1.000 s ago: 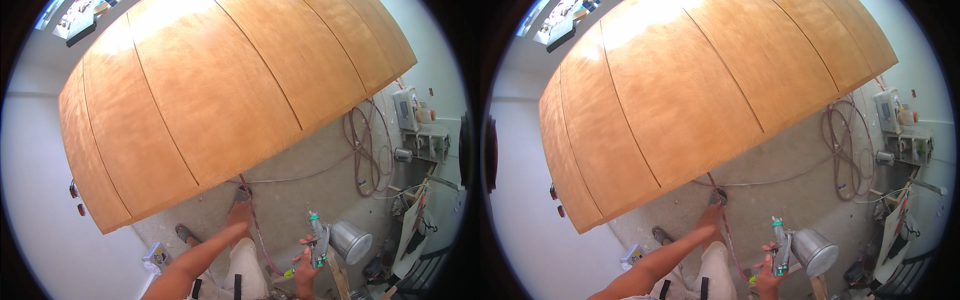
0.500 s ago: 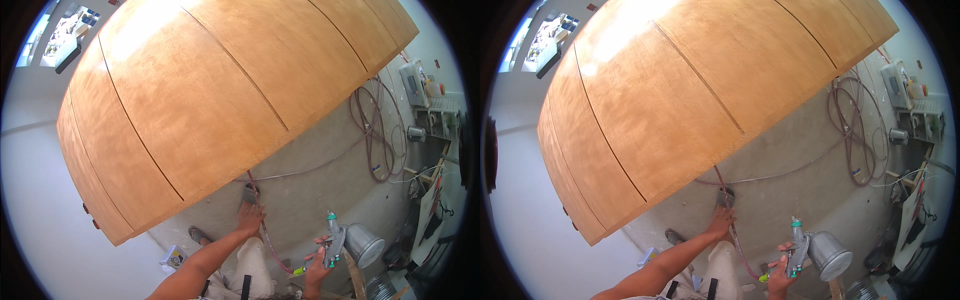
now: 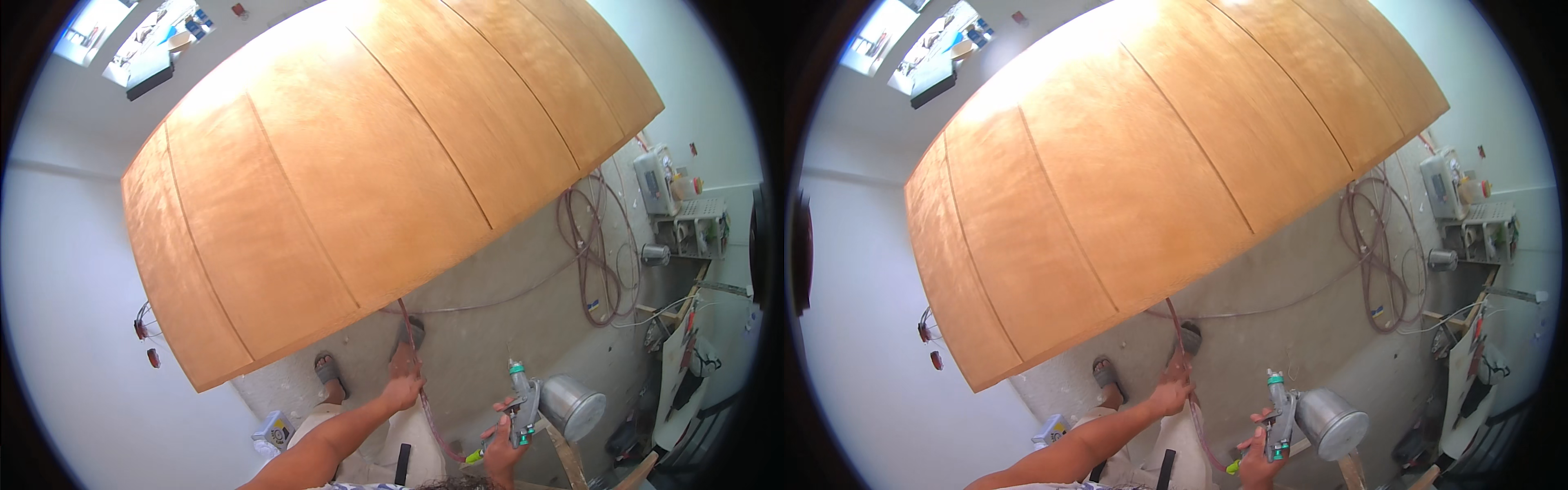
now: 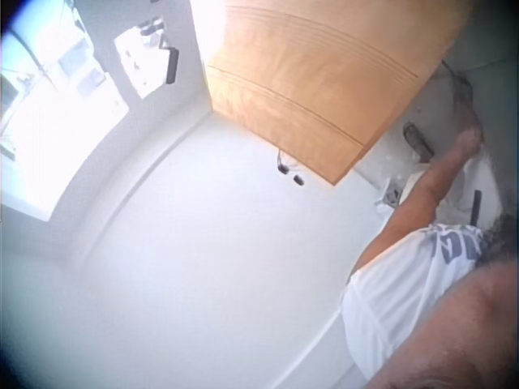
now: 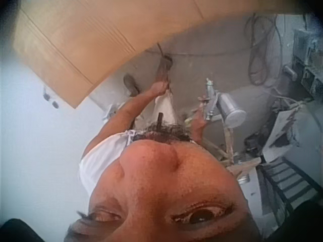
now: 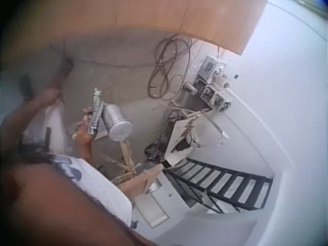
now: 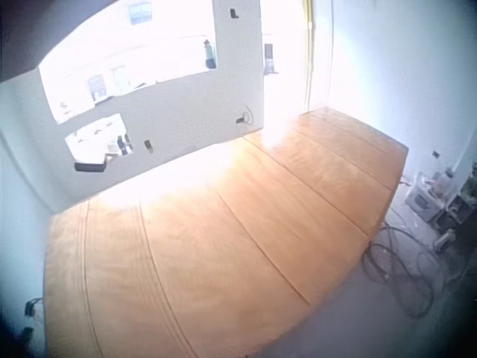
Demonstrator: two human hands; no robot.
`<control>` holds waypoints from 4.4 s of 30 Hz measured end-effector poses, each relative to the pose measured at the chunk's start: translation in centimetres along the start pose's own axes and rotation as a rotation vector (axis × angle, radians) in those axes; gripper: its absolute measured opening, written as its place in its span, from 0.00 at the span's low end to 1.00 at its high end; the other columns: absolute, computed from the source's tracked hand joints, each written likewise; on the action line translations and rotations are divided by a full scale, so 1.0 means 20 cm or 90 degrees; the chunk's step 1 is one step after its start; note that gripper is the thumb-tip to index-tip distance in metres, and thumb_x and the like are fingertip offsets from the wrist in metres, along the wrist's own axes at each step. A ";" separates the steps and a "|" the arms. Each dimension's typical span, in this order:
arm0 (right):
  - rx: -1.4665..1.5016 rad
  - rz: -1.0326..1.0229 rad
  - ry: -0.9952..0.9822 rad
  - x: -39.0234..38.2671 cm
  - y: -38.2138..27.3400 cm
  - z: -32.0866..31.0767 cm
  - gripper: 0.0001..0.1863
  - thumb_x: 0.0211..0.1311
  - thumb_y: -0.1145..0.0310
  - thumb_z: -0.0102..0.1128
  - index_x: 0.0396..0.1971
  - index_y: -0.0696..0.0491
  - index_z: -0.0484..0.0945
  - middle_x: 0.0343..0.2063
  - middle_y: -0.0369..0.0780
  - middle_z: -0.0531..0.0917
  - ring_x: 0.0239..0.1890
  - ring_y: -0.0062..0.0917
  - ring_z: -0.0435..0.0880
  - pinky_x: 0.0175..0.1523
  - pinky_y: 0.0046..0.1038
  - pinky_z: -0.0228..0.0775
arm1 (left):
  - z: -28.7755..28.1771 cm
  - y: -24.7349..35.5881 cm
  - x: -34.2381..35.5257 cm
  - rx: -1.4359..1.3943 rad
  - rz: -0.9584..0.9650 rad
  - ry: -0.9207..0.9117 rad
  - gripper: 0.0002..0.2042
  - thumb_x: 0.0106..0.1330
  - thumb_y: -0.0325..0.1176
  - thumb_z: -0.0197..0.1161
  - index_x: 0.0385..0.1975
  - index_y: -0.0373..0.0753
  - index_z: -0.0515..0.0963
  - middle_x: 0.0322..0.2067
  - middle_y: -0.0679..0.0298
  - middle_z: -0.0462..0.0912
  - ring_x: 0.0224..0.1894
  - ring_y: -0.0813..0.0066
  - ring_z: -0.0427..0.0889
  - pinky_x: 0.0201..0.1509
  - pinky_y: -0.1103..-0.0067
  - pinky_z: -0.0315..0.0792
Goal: The person uses a spray gun to apply a finish to a large wooden tabletop. They refill the spray gun's container from a metal can and continue spraying the surface evenly.
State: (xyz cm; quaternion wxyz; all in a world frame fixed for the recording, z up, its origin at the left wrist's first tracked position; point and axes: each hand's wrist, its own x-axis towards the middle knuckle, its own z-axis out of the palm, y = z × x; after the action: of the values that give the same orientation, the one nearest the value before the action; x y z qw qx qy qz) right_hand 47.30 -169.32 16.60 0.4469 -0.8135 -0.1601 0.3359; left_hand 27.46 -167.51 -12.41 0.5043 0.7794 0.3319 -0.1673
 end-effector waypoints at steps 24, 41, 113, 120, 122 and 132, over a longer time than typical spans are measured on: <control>-0.095 -0.014 -0.036 -2.20 -0.57 0.06 0.18 0.71 0.75 0.56 0.59 0.61 0.74 0.42 0.42 0.86 0.33 0.16 0.83 0.26 0.20 0.76 | -1.78 0.67 -2.32 -0.365 0.564 0.066 0.22 0.69 0.27 0.57 0.64 0.38 0.74 0.63 0.51 0.77 0.65 0.53 0.76 0.70 0.66 0.68; -0.022 -0.052 -0.104 -2.39 -0.68 -0.11 0.19 0.71 0.71 0.61 0.60 0.57 0.76 0.42 0.37 0.86 0.34 0.16 0.81 0.36 0.16 0.73 | -1.95 1.72 -2.98 -0.390 1.181 -0.106 0.18 0.72 0.20 0.54 0.60 0.32 0.76 0.59 0.51 0.79 0.61 0.57 0.79 0.66 0.67 0.70; 0.219 -0.091 0.505 0.72 -1.36 -2.41 0.17 0.72 0.61 0.61 0.49 0.60 0.79 0.34 0.40 0.87 0.28 0.19 0.84 0.22 0.22 0.78 | -0.98 3.66 0.38 -0.799 0.175 -0.767 0.21 0.80 0.45 0.51 0.60 0.33 0.71 0.48 0.60 0.78 0.43 0.68 0.81 0.50 0.72 0.76; 0.207 -0.123 0.497 0.76 -1.39 -2.37 0.18 0.72 0.58 0.62 0.47 0.58 0.81 0.34 0.39 0.87 0.34 0.19 0.84 0.23 0.21 0.77 | -1.05 3.64 0.36 -0.708 0.210 -0.590 0.17 0.74 0.33 0.62 0.57 0.31 0.77 0.43 0.61 0.85 0.42 0.72 0.84 0.50 0.76 0.78; 0.193 -0.129 0.497 0.76 -1.39 -2.35 0.17 0.72 0.58 0.62 0.47 0.57 0.81 0.34 0.39 0.87 0.35 0.19 0.85 0.22 0.21 0.77 | -1.07 3.63 0.36 -0.576 0.328 -0.455 0.15 0.73 0.32 0.64 0.54 0.31 0.80 0.42 0.61 0.86 0.43 0.75 0.84 0.49 0.77 0.78; 0.167 -0.149 0.485 0.79 -1.44 -2.31 0.16 0.73 0.60 0.60 0.48 0.59 0.79 0.37 0.40 0.86 0.36 0.20 0.85 0.23 0.22 0.79 | -1.20 3.68 0.35 -0.395 0.451 -0.236 0.11 0.73 0.32 0.64 0.42 0.28 0.84 0.29 0.62 0.87 0.33 0.83 0.82 0.37 0.82 0.75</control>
State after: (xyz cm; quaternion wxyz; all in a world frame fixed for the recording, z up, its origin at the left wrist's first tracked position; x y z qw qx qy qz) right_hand 91.75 -173.32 51.56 0.6091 -0.7921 -0.0307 -0.0243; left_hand 81.26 -163.40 43.59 0.7883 0.6150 -0.0138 -0.0154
